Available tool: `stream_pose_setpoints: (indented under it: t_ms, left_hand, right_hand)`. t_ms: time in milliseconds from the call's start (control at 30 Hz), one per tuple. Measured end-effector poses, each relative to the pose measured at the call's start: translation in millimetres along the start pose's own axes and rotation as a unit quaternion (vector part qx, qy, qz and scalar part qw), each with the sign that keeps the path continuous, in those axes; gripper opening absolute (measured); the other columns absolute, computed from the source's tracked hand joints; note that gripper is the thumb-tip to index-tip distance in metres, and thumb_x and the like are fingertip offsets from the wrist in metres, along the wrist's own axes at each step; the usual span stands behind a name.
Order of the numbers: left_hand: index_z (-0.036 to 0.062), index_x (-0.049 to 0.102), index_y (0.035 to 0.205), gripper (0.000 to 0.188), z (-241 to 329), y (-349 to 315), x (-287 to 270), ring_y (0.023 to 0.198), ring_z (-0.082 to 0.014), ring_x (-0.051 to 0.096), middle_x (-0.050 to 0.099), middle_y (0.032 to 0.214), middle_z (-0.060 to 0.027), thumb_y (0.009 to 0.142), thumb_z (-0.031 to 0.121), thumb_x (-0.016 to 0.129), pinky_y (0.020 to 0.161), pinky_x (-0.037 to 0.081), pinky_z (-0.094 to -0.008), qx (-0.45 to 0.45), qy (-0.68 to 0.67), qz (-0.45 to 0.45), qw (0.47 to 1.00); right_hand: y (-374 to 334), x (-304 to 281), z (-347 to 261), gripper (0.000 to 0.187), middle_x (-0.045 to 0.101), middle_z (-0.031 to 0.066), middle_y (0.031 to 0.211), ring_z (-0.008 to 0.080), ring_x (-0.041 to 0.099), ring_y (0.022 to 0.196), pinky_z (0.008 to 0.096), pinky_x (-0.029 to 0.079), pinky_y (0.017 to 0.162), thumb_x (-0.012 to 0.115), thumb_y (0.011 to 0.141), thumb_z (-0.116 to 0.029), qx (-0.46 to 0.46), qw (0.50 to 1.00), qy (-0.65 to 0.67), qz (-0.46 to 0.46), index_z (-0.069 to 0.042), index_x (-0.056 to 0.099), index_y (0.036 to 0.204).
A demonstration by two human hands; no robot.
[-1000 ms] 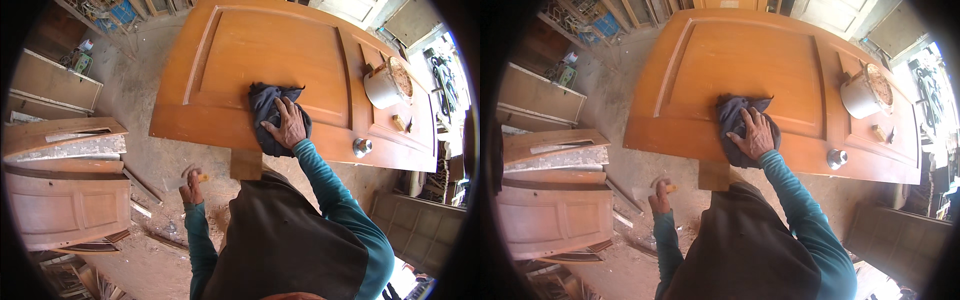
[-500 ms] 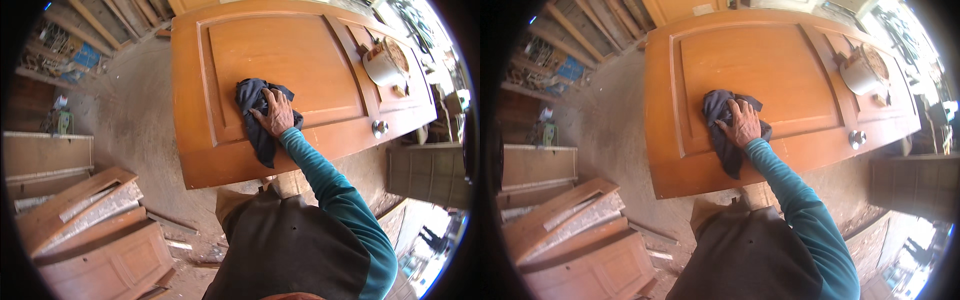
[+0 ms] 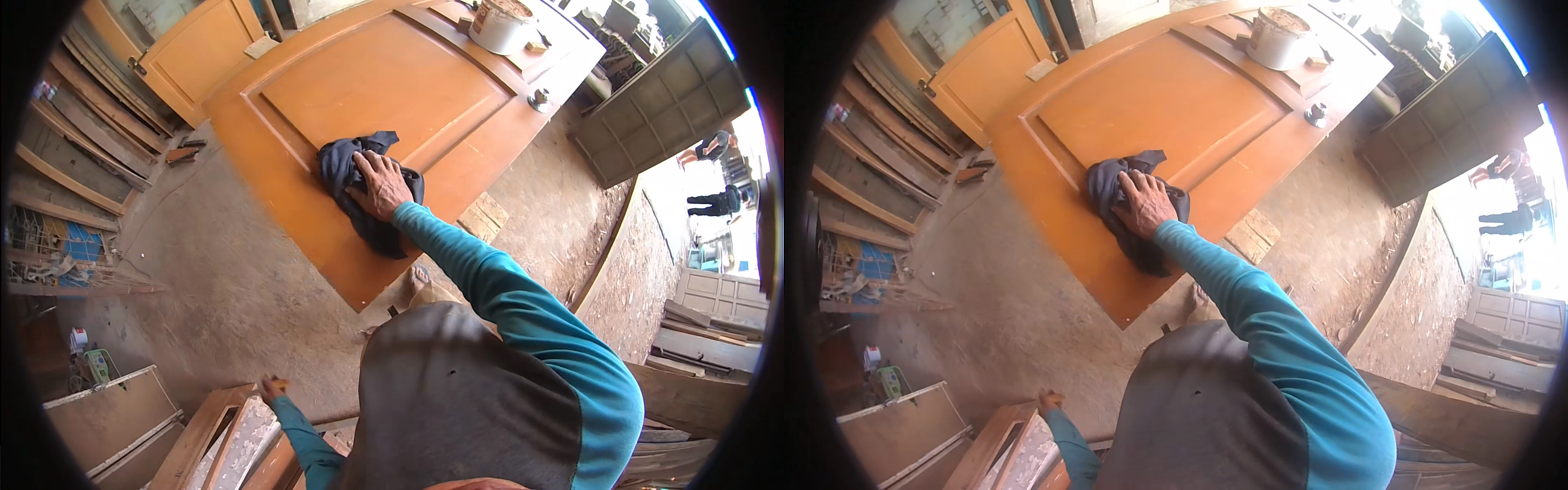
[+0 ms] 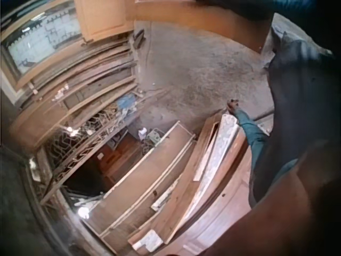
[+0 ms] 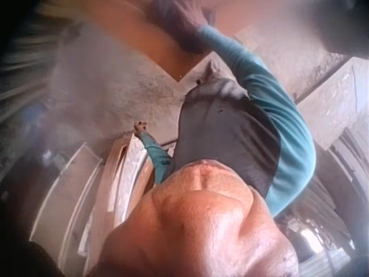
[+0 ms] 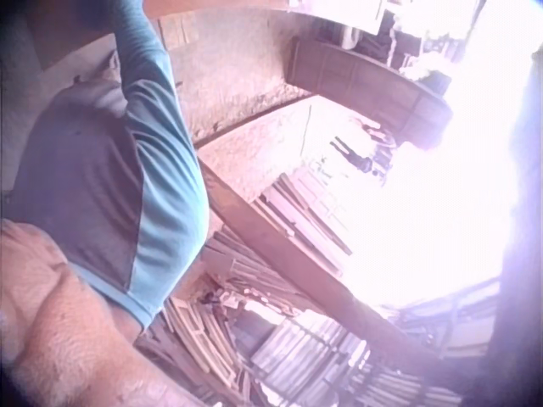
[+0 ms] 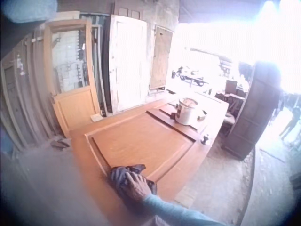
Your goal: The person applies wood filler to gaps in a wooden door using a small application tool and a scraper, then uses a cloth to wipe down the surface.
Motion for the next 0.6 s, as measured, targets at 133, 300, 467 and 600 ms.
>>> stream_pose_setpoints:
  t_ms: [133, 300, 467, 600]
  left_hand:
    - [0.0034, 0.068, 0.102, 0.036, 59.2, -0.1, 64.0, 0.068, -0.0212, 0.067, 0.071, 0.089, -0.0102, 0.097, 0.039, 0.063, 0.061, 0.054, -0.0318, 0.106, 0.018, -0.024, 0.994]
    - [0.0021, 0.066, 0.091, 0.035, -7.8, -52.3, 168.8, 0.066, -0.0192, 0.065, 0.068, 0.079, -0.0082, 0.098, 0.036, 0.062, 0.059, 0.052, -0.0337, 0.098, 0.209, -0.202, 0.952]
    - [0.003, 0.066, 0.098, 0.031, -114.1, -135.1, 171.2, 0.073, -0.0207, 0.066, 0.069, 0.087, -0.0099, 0.098, 0.033, 0.061, 0.064, 0.054, -0.035, 0.009, 0.345, -0.239, 0.908]
    - [0.0037, 0.066, 0.103, 0.028, -146.1, -188.5, 144.1, 0.079, -0.0219, 0.067, 0.069, 0.093, -0.0112, 0.098, 0.031, 0.059, 0.069, 0.055, -0.036, -0.052, 0.374, -0.191, 0.906]
  right_hand:
    - [-2.0, -4.1, 1.4, 0.074, 0.046, 0.0201, 0.145, 0.0413, 0.041, 0.136, 0.0527, 0.032, 0.116, 0.07, 0.088, -0.042, 0.003, 1.0, 0.027, 0.001, -0.006, 0.043, 0.146]
    - [1.2, 5.2, -0.5, 0.072, 0.046, 0.0203, 0.145, 0.0411, 0.043, 0.134, 0.0525, 0.033, 0.115, 0.071, 0.088, -0.042, 0.001, 1.0, 0.025, 0.01, -0.009, 0.044, 0.146]
    - [8.0, 5.6, 16.3, 0.065, 0.049, 0.0209, 0.139, 0.0409, 0.046, 0.127, 0.0518, 0.038, 0.108, 0.07, 0.089, -0.038, 0.004, 0.998, 0.06, 0.02, -0.01, 0.045, 0.142]
    - [19.3, 1.1, 22.5, 0.067, 0.05, 0.0192, 0.136, 0.0392, 0.048, 0.124, 0.0502, 0.04, 0.105, 0.073, 0.086, -0.039, 0.002, 0.993, 0.113, 0.019, -0.01, 0.047, 0.141]
Point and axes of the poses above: each hand's wrist, its own y-axis towards the middle knuckle, its own x-axis out of the palm, z = x × y, the point moved 7 cm from there along y, towards the middle knuckle
